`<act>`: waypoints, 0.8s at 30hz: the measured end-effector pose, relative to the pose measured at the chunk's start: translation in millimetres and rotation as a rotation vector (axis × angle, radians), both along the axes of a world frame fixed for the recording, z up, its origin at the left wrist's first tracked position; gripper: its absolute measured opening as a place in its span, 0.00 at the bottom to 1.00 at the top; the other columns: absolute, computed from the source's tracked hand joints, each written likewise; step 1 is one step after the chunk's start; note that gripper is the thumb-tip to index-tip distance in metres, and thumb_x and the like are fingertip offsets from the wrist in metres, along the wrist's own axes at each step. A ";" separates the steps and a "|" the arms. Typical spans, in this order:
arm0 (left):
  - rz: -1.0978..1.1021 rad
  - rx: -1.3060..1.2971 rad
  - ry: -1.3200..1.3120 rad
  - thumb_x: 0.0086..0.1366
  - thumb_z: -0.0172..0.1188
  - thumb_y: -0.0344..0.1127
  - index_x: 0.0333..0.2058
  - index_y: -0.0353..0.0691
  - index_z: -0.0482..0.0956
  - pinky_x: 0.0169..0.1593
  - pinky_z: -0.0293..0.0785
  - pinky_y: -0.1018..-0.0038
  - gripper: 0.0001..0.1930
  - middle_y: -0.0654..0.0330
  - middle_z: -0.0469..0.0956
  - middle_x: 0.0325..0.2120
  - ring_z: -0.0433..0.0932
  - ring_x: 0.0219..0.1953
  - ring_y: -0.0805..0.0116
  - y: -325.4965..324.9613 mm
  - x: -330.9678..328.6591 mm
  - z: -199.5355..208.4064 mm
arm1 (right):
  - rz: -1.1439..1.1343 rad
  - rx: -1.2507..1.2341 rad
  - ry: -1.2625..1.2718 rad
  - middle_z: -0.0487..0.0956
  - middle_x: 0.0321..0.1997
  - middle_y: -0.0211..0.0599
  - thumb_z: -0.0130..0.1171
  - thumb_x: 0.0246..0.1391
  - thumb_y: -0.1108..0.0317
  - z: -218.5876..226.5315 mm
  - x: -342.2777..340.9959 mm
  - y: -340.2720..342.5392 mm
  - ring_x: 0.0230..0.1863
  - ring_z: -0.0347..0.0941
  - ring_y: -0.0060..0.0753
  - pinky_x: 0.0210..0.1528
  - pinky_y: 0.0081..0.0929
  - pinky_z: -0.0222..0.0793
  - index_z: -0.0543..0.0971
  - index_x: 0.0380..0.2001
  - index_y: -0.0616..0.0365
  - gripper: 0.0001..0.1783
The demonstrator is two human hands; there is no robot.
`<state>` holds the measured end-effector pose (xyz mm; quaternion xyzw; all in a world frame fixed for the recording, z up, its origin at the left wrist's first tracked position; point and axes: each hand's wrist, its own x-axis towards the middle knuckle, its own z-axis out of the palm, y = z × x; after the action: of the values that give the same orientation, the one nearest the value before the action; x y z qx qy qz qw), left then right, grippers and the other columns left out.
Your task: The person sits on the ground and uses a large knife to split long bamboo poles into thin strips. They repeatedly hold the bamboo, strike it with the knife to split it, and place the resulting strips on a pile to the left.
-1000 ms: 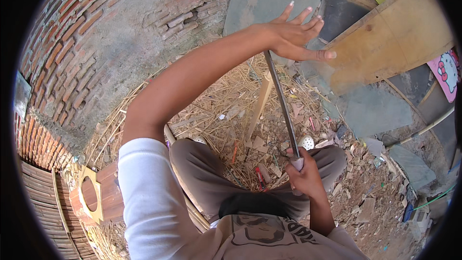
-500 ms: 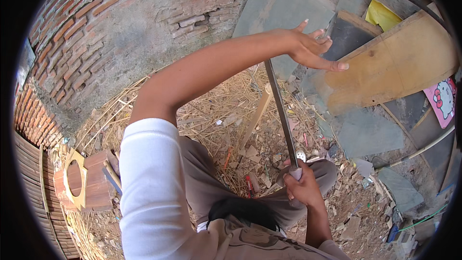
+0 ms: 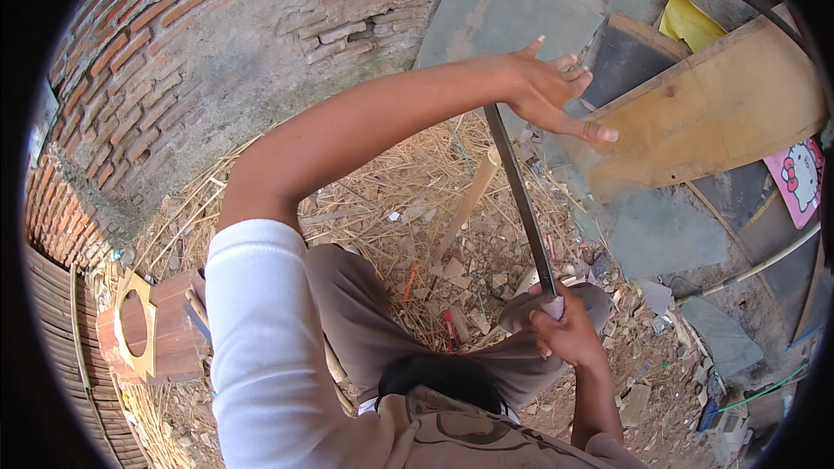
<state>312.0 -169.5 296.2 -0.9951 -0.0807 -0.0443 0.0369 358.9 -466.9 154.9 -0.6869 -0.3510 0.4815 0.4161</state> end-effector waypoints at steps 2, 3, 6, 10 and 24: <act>-0.078 0.071 -0.409 0.46 0.28 0.90 0.67 0.26 0.46 0.73 0.35 0.49 0.70 0.45 0.44 0.70 0.40 0.73 0.54 -10.2 1.9 61.3 | -0.018 0.001 0.043 0.69 0.15 0.25 0.53 0.54 0.77 -0.1 -2.1 -1.8 0.11 0.64 0.17 0.14 0.21 0.59 0.69 0.52 0.62 0.20; -0.063 0.247 -0.622 0.52 0.30 0.86 0.61 0.28 0.60 0.70 0.45 0.49 0.61 0.38 0.57 0.62 0.52 0.67 0.45 -23.5 0.8 93.8 | -0.009 0.021 0.058 0.69 0.15 0.25 0.53 0.54 0.77 -1.5 -0.4 -0.3 0.11 0.64 0.17 0.14 0.21 0.59 0.69 0.51 0.62 0.19; -0.079 0.289 -0.645 0.53 0.29 0.85 0.60 0.29 0.63 0.69 0.47 0.49 0.59 0.37 0.60 0.61 0.54 0.66 0.44 -24.7 -3.3 94.2 | 0.007 0.017 0.104 0.68 0.16 0.25 0.53 0.55 0.77 3.2 -2.1 3.5 0.11 0.64 0.18 0.14 0.21 0.59 0.69 0.50 0.62 0.18; 0.007 0.035 0.125 0.53 0.22 0.86 0.68 0.28 0.42 0.74 0.35 0.53 0.64 0.45 0.46 0.70 0.41 0.73 0.54 6.6 -11.6 -54.7 | 0.052 0.041 0.115 0.68 0.16 0.26 0.52 0.55 0.78 1.0 2.2 2.6 0.12 0.64 0.18 0.14 0.20 0.58 0.68 0.51 0.63 0.19; -0.226 -0.207 -0.877 0.55 0.56 0.72 0.59 0.28 0.66 0.63 0.59 0.51 0.50 0.41 0.65 0.60 0.63 0.63 0.44 -36.5 -80.6 43.6 | 0.053 -0.009 0.042 0.69 0.17 0.26 0.53 0.54 0.77 -7.8 3.3 0.7 0.12 0.65 0.19 0.14 0.22 0.60 0.68 0.50 0.63 0.19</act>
<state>231.4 -206.0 339.8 -0.8833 0.0162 -0.4566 -0.1052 362.2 -466.2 147.1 -0.6689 -0.3579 0.5083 0.4076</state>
